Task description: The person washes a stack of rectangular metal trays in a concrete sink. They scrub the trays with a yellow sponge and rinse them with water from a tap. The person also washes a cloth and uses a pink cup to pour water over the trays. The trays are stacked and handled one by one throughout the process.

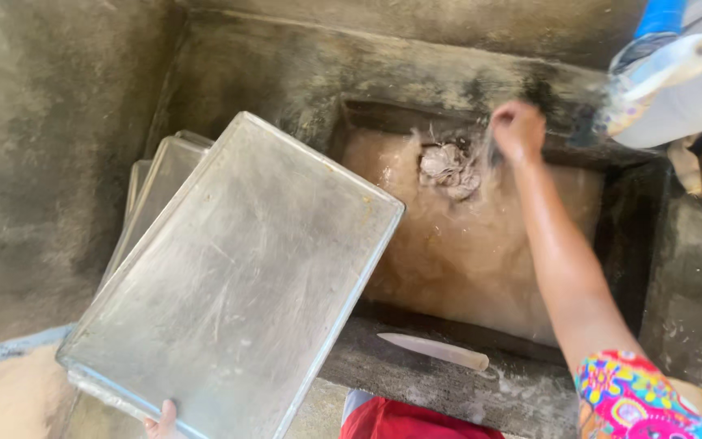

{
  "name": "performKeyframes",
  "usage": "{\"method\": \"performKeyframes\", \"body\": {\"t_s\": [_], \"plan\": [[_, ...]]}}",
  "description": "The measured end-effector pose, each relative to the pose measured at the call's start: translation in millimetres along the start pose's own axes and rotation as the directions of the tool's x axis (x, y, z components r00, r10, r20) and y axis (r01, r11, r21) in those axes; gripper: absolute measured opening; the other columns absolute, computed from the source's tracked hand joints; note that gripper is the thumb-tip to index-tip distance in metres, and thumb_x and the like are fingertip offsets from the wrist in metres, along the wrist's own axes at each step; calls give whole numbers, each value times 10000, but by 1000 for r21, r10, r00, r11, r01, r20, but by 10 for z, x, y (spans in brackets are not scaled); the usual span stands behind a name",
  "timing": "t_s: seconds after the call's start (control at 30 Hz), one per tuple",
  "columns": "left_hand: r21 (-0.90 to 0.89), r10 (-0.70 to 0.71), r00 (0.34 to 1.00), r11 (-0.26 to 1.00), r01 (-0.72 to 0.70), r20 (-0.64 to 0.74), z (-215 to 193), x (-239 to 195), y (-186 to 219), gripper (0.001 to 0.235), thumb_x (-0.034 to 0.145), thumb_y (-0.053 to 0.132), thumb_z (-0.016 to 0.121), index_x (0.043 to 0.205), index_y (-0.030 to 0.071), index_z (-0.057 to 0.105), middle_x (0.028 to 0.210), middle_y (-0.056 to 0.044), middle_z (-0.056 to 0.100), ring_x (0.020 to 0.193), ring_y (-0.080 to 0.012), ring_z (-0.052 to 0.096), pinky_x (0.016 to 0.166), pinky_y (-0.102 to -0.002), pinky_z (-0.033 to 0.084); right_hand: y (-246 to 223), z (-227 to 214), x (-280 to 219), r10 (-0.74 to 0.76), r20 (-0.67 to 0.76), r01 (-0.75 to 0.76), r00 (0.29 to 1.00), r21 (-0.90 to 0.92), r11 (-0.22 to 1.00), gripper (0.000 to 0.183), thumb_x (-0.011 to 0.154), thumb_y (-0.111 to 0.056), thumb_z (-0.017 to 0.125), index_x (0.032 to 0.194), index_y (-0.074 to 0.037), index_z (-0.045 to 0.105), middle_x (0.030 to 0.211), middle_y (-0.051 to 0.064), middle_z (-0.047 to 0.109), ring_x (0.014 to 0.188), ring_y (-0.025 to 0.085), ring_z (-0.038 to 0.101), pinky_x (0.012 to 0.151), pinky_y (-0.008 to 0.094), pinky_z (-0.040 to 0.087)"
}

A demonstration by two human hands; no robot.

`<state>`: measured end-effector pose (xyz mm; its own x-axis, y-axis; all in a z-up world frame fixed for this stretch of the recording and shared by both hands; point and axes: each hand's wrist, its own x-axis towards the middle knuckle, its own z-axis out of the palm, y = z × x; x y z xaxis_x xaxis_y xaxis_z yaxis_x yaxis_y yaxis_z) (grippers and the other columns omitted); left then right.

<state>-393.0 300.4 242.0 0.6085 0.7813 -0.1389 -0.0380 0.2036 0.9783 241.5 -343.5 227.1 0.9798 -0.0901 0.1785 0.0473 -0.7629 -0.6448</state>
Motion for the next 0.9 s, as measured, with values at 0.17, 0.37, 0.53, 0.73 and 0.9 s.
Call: {"method": "performKeyframes", "body": {"t_s": [0.17, 0.37, 0.53, 0.73, 0.9], "plan": [[-174, -147, 912, 981, 85, -383, 518, -716, 283, 487, 969, 115, 538, 1455, 118, 514, 1287, -104, 648, 1143, -283, 673, 997, -459, 561, -481, -90, 412, -299, -147, 295, 943, -49, 954, 583, 924, -218, 896, 1398, -51, 601, 1400, 306, 520, 1293, 443, 509, 1074, 528, 464], [-23, -131, 875, 990, 136, -467, 506, -731, 388, 376, 1008, 124, 571, 1343, -41, 528, 1193, -152, 645, 1027, -269, 678, 899, -422, 575, -983, -21, -1900, -226, 692, 71, 686, 245, 967, 733, 825, -426, 774, 1410, -41, 559, 1321, 142, 680, 1170, 287, 687, 989, 442, 570], [444, 82, 964, 895, 40, -253, 14, -682, 133, 208, 1002, 96, 621, 1095, -86, 658, 989, -111, 679, 894, -184, 628, 775, -342, 510, -1073, -526, -3459, -14, 947, 274, 320, -78, 959, 1144, 621, -383, 948, 1566, -202, 328, 1604, 127, 341, 1485, 329, 305, 1178, 496, 302], [599, 127, 969, 800, 27, -212, -157, -646, 175, 138, 905, 92, 638, 970, -25, 671, 873, -114, 665, 807, -179, 620, 736, -349, 502, -469, -300, -3993, 56, 875, -43, 480, -40, 998, 720, 700, -292, 882, 1341, -101, 617, 1239, 122, 659, 1202, 339, 610, 1048, 432, 479], [726, -185, 919, 566, 390, -349, 16, -626, 657, 245, 998, 62, 534, 1047, 48, 773, 960, -127, 752, 886, -287, 675, 883, -450, 554, -1179, -444, -3771, 129, 702, -140, 700, -42, 989, 651, 799, -214, 820, 1399, -137, 578, 1245, 113, 710, 959, 363, 666, 862, 419, 530]]}}
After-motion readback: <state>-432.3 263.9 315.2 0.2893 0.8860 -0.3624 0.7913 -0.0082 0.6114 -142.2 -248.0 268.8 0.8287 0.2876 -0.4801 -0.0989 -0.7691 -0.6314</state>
